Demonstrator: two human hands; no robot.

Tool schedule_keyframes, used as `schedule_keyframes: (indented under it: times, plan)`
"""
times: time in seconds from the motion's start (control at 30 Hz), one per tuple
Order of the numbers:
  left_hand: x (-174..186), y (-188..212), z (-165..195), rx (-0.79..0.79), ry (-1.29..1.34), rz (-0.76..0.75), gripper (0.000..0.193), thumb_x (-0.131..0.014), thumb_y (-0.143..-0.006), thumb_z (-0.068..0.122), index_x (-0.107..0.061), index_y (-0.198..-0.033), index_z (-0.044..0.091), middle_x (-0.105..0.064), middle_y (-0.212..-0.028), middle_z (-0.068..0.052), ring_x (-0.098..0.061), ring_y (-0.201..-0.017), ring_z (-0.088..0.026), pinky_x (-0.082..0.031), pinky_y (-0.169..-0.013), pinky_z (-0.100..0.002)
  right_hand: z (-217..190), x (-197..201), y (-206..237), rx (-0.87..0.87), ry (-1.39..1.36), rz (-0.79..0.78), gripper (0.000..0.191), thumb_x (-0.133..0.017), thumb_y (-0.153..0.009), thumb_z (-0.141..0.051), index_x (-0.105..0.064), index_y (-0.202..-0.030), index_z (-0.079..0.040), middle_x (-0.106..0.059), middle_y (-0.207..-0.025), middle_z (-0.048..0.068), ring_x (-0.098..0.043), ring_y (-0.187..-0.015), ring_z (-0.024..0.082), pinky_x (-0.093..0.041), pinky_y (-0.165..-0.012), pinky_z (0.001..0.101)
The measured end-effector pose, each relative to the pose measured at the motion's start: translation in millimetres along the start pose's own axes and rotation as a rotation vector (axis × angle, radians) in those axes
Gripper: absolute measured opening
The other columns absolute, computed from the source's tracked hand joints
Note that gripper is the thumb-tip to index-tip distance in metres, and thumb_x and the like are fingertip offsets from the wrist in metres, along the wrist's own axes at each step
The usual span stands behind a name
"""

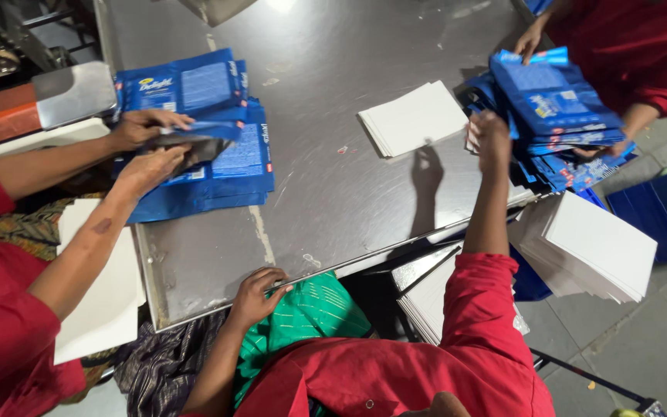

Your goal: The person inserts white rectangular pads into blue foil pouches at a metal table. They pick up a pad, place it inside an open pouch, and set the filled pouch aside. Coworkers perform the same task nearby.

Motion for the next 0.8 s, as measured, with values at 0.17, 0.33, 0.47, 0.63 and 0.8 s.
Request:
schedule_keyframes:
  times: [0.17, 0.33, 0.47, 0.63, 0.8]
  plan:
    - [2, 2, -4, -0.007, 0.012, 0.005, 0.024, -0.082, -0.082, 0.022, -0.073, -0.093, 0.002, -0.075, -0.099, -0.012, -0.072, -0.095, -0.031, -0.057, -0.083, -0.04, 84, -79, 70, 0.299, 1.196, -0.31, 0.056, -0.065, -0.094, -0.044, -0.055, -0.142, -0.017, -0.048, -0.146, 0.02, -0.047, -0.133, 0.036, -0.042, -0.103, 0.0564]
    - [6, 6, -5, -0.041, 0.039, 0.021, 0.024, -0.082, -0.083, 0.024, -0.073, -0.092, 0.004, -0.075, -0.099, -0.011, -0.072, -0.095, -0.031, -0.057, -0.084, -0.04, 129, -110, 120, 0.383, 1.513, -0.221, 0.068, -0.058, -0.098, -0.051, -0.038, -0.156, -0.023, -0.021, -0.164, 0.021, -0.017, -0.152, 0.039, -0.019, -0.111, 0.0712]
    - [10, 16, -6, -0.048, 0.009, 0.029, 0.023, -0.082, -0.083, 0.025, -0.073, -0.092, 0.006, -0.075, -0.098, -0.01, -0.072, -0.094, -0.031, -0.057, -0.083, -0.04, 137, -112, 126, 0.223, 1.511, -0.271, 0.072, -0.057, -0.095, -0.051, -0.034, -0.158, -0.024, -0.02, -0.169, 0.015, -0.017, -0.157, 0.033, -0.021, -0.117, 0.0697]
    - [16, 41, -6, -0.081, 0.004, 0.035, 0.021, -0.081, -0.086, 0.023, -0.074, -0.097, 0.007, -0.074, -0.103, -0.008, -0.071, -0.099, -0.03, -0.056, -0.086, -0.04, 146, -120, 136, 0.213, 1.532, -0.237, 0.071, -0.046, -0.101, -0.049, -0.025, -0.163, -0.023, -0.009, -0.171, 0.017, -0.006, -0.157, 0.036, -0.01, -0.119, 0.0693]
    - [32, 87, -6, -0.116, 0.073, 0.121, 0.025, -0.077, -0.089, 0.018, -0.072, -0.111, 0.006, -0.066, -0.125, -0.01, -0.062, -0.122, -0.032, -0.052, -0.101, -0.043, 152, -125, 146, 0.363, 1.498, -0.166, 0.066, -0.037, -0.104, -0.05, -0.027, -0.163, -0.022, -0.014, -0.171, 0.018, -0.008, -0.159, 0.036, -0.008, -0.12, 0.0682]
Point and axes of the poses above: each hand's wrist, its own y-axis away from the middle knuckle, its own x-axis out of the back of the hand, z = x × y, the point moved 6 cm from there along -y, towards the middle knuckle
